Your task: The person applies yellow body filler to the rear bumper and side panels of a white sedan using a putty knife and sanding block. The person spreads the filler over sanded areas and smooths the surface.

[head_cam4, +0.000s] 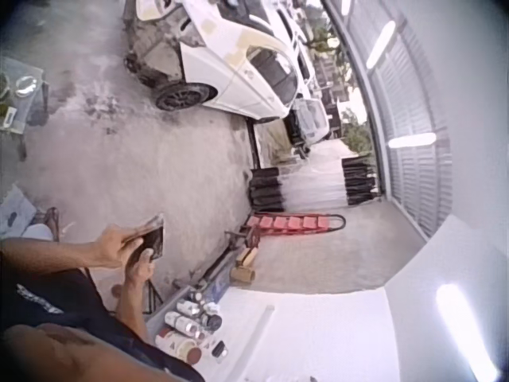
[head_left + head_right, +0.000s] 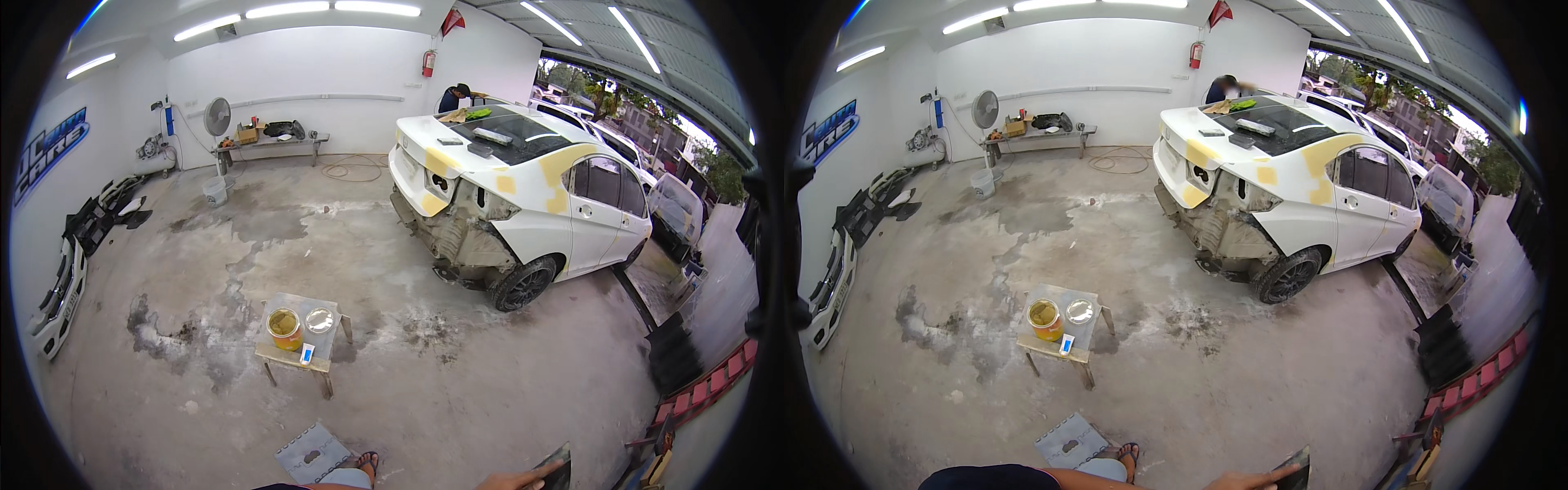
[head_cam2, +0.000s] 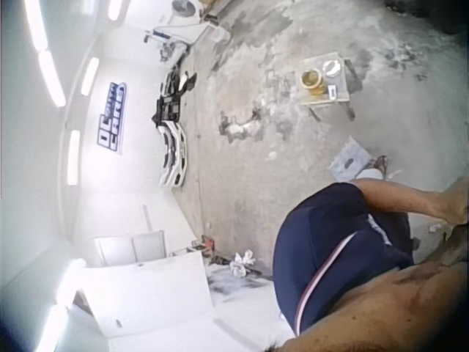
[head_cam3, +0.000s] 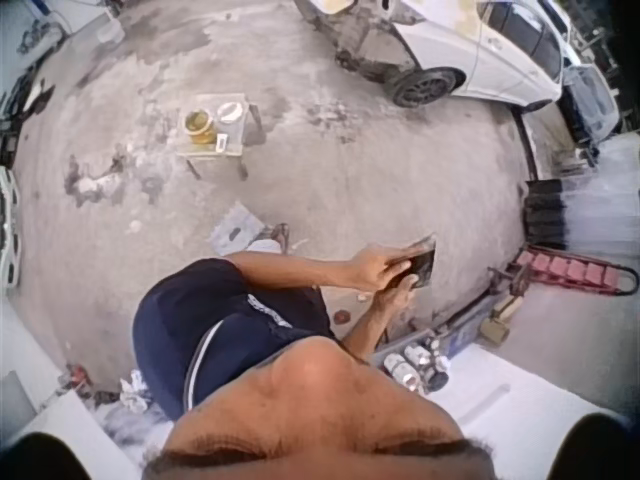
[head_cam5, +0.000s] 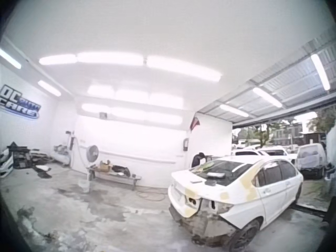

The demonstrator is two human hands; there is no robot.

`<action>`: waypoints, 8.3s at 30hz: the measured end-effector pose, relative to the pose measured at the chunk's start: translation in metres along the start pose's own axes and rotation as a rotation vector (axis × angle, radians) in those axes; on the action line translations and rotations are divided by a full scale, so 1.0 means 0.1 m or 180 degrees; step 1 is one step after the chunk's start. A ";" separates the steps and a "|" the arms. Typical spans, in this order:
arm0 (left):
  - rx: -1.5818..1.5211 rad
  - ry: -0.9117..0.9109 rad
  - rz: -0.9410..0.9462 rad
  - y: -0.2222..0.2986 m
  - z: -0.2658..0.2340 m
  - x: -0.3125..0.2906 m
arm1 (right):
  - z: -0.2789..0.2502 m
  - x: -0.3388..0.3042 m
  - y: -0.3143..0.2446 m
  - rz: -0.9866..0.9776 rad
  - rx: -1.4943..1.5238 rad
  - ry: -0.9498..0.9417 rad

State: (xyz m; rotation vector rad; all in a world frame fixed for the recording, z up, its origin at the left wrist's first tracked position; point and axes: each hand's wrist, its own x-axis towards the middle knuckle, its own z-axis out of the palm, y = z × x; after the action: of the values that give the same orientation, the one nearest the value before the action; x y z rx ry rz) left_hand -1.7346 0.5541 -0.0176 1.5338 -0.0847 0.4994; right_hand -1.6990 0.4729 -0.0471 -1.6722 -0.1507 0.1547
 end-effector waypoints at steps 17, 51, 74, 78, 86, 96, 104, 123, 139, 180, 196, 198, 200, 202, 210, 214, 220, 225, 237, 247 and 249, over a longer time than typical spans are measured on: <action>0.1098 -0.0351 0.0221 -0.77 -0.47 1.68 | -0.82 1.88 0.19 0.0336 0.3938 -0.0801; 0.1115 0.1943 -0.1138 -2.38 -4.49 4.72 | 3.29 5.37 -0.27 0.0785 -0.1582 -0.2467; 0.1346 0.4081 -0.2422 -3.23 -7.85 4.93 | 7.09 9.16 1.73 -0.0747 -0.2747 -0.1486; 0.1604 0.3673 -0.2044 -3.26 -8.57 5.83 | 7.63 9.44 1.72 -0.0788 -0.2537 -0.1327; 0.1578 0.2458 -0.2179 -3.82 -9.87 7.41 | 8.29 9.57 1.72 -0.0970 -0.2300 -0.0450; 0.2944 -0.0529 -0.1730 -4.43 -12.29 9.48 | 9.87 9.54 2.04 0.0049 -0.2083 0.2248; 0.3525 -0.1953 -0.1326 -4.46 -13.47 10.61 | 10.77 10.02 2.11 -0.0003 -0.2386 0.3201; 0.4255 -0.2496 -0.1452 -4.56 -13.52 10.10 | 10.60 10.03 2.62 -0.0465 -0.2677 0.3511; 0.4570 -0.2633 -0.1676 -4.59 -13.13 9.99 | 10.42 10.02 2.52 -0.0902 -0.2624 0.2981; 0.4210 -0.2691 -0.1834 -4.60 -12.67 9.93 | 10.36 9.99 2.59 -0.0475 -0.2163 0.3507; 0.2062 -0.5216 0.1599 -4.82 -11.36 9.53 | 11.09 8.12 2.18 0.1482 0.5772 0.2431; 0.1603 -0.5448 0.1943 -4.86 -11.18 9.27 | 11.43 7.92 1.76 0.1534 0.5395 0.1392; 0.1552 -0.4681 0.0060 -4.95 -11.16 9.11 | 11.68 7.72 1.31 0.1408 0.4660 0.0931; 0.1101 -0.3722 -0.1568 -5.07 -11.33 9.05 | 11.87 7.47 0.88 0.1800 0.1794 0.1982; -0.0184 -0.2668 -0.2667 -5.02 -12.97 8.67 | 13.07 6.51 -0.34 0.0861 0.0056 0.3486; -0.1488 -0.2836 -0.2349 -4.18 -13.40 8.32 | 14.02 6.42 -0.82 0.0690 0.0142 0.2493; -0.1899 -0.3336 -0.0764 -3.24 -13.85 8.54 | 14.73 6.42 -1.26 -0.0561 0.0401 0.1598; -0.1430 -0.3421 0.0190 -2.83 -14.11 8.39 | 14.76 6.31 -1.24 -0.1205 -0.0268 0.2068; -0.2870 -0.2141 -0.3047 -2.71 -14.88 7.34 | 15.09 4.56 -1.21 -0.0537 0.0586 0.3312; -0.1462 -0.2223 -0.4192 -2.51 -15.68 5.43 | 16.05 3.22 -0.84 -0.0608 -0.1490 0.0893; -0.1298 -0.2398 -0.4320 -2.42 -15.86 5.25 | 16.24 3.03 -0.80 -0.1241 -0.1233 0.0702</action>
State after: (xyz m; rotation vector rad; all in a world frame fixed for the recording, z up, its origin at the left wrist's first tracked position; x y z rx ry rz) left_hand -1.5796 2.2303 -0.1425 0.9893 0.2573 -1.1095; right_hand -1.7109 2.1243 -0.1426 -1.9938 -0.3528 -0.3735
